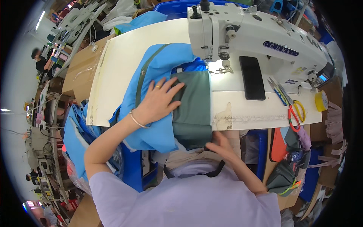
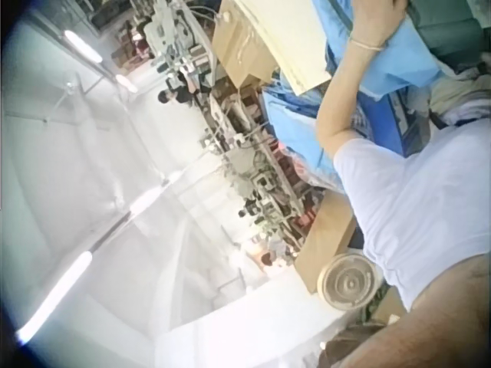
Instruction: The person sews a blue and green bag using an industrial sewing machine. They align the fabric, guide it under the needle, and use scissors to trim threads. The person repeatedly adjusts the bag to sew different sections, including a mesh pocket and a zipper area.
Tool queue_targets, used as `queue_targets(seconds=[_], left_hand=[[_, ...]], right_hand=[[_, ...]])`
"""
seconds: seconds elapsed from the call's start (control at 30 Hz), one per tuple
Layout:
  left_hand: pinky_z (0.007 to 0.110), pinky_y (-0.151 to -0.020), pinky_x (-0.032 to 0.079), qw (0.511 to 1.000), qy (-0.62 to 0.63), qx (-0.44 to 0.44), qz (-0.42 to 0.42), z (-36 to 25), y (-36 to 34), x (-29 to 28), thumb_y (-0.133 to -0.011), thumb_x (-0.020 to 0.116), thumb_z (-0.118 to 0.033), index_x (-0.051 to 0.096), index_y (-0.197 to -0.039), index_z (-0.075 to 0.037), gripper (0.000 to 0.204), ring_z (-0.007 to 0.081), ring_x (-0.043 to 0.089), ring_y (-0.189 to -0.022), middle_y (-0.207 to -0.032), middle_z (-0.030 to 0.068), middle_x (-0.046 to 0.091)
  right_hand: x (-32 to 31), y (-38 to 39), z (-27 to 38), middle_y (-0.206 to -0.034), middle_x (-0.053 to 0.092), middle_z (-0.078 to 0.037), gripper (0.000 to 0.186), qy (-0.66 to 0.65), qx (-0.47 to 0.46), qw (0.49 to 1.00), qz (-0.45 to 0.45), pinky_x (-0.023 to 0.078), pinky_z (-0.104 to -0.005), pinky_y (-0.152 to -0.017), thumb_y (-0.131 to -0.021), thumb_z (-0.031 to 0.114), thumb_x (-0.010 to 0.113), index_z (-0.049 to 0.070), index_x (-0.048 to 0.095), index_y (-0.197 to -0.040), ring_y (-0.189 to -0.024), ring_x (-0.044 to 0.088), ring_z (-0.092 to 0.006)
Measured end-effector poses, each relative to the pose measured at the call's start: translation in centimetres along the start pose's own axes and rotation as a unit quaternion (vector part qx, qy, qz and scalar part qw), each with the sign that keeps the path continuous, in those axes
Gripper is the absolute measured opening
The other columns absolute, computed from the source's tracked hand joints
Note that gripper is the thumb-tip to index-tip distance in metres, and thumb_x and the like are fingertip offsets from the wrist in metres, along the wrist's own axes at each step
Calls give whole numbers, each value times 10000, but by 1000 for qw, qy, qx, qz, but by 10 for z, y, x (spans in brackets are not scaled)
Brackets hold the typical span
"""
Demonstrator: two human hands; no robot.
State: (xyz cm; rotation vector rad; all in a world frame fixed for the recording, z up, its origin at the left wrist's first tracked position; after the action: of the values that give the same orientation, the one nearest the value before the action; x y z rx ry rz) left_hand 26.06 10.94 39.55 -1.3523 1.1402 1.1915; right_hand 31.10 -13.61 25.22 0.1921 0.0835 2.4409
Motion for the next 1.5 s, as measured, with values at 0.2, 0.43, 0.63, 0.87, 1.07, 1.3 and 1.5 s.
queue_targets(seconds=[0.2, 0.43, 0.63, 0.87, 1.07, 1.3, 1.5], left_hand=[[508, -1126, 376, 981, -153, -92, -73, 109, 54, -13, -887, 663, -232, 614, -1321, -106, 455, 375, 489, -1306, -1418, 135, 550], [494, -1175, 333, 994, -50, -79, -54, 121, 49, -5, -915, 646, -208, 656, -1272, -48, 391, 388, 472, -1365, -1427, 163, 569], [487, -1137, 388, 994, 1, 30, -107, 102, 57, -19, -829, 622, -20, 687, -1139, -27, 317, 364, 543, -1298, -1274, 151, 651], [434, -984, 516, 972, 119, 158, -129, 28, 64, -44, -666, 624, 77, 684, -895, -63, 275, 318, 633, -993, -917, 78, 673], [472, -1034, 468, 972, 170, 151, -58, 11, 72, -39, -839, 695, -162, 710, -824, -64, 100, 275, 617, -858, -813, 67, 665], [448, -860, 513, 997, 64, 18, 37, 51, 91, -38, -876, 689, -227, 714, -723, -40, 243, 354, 614, -648, -604, 162, 624], [464, -648, 531, 979, 88, -168, -81, 83, 72, -60, -870, 647, -131, 749, -894, -36, 142, 403, 664, -692, -724, 209, 674]], right_hand=[[62, 4, 0, -997, 728, -33, 287, -24, 126, 974, 187, 503, -259, -817, -973, 197, 732, -52, 720, -1117, -924, 598, -68], [33, 12, 53, -660, 649, -100, 324, 386, -139, 912, 26, 461, -352, -495, -843, 308, 825, 21, 708, -751, -552, 616, -232], [65, 25, 121, -876, 676, -53, 260, 368, -381, 844, 80, 532, -332, -596, -784, 145, 821, 56, 711, -1002, -753, 662, -237], [119, 15, 50, -834, 681, -111, 265, 513, -185, 800, 251, 571, -403, -671, -851, 191, 759, 22, 724, -1051, -782, 702, -290], [102, -16, 108, -818, 681, -105, 80, 234, -227, 941, 93, 530, -349, -619, -903, 102, 713, 47, 742, -953, -712, 685, -240], [7, -54, 154, -987, 676, -9, 187, -83, -183, 953, -226, 498, -220, -814, -1052, 158, 600, 6, 683, -1123, -880, 608, -62], [-18, -74, 100, -1054, 653, -53, 233, -153, -129, 947, -252, 497, -234, -865, -1084, 206, 550, 8, 591, -1199, -948, 614, -96]])
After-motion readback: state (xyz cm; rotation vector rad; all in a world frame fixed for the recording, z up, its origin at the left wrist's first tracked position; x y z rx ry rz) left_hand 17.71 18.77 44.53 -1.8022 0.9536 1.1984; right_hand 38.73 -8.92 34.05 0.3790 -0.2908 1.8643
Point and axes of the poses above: each hand's wrist, its own y-axis away from the middle knuckle, its own x-axis out of the palm, z = x × y, the point moved 7 cm from there along -y, towards the middle knuckle
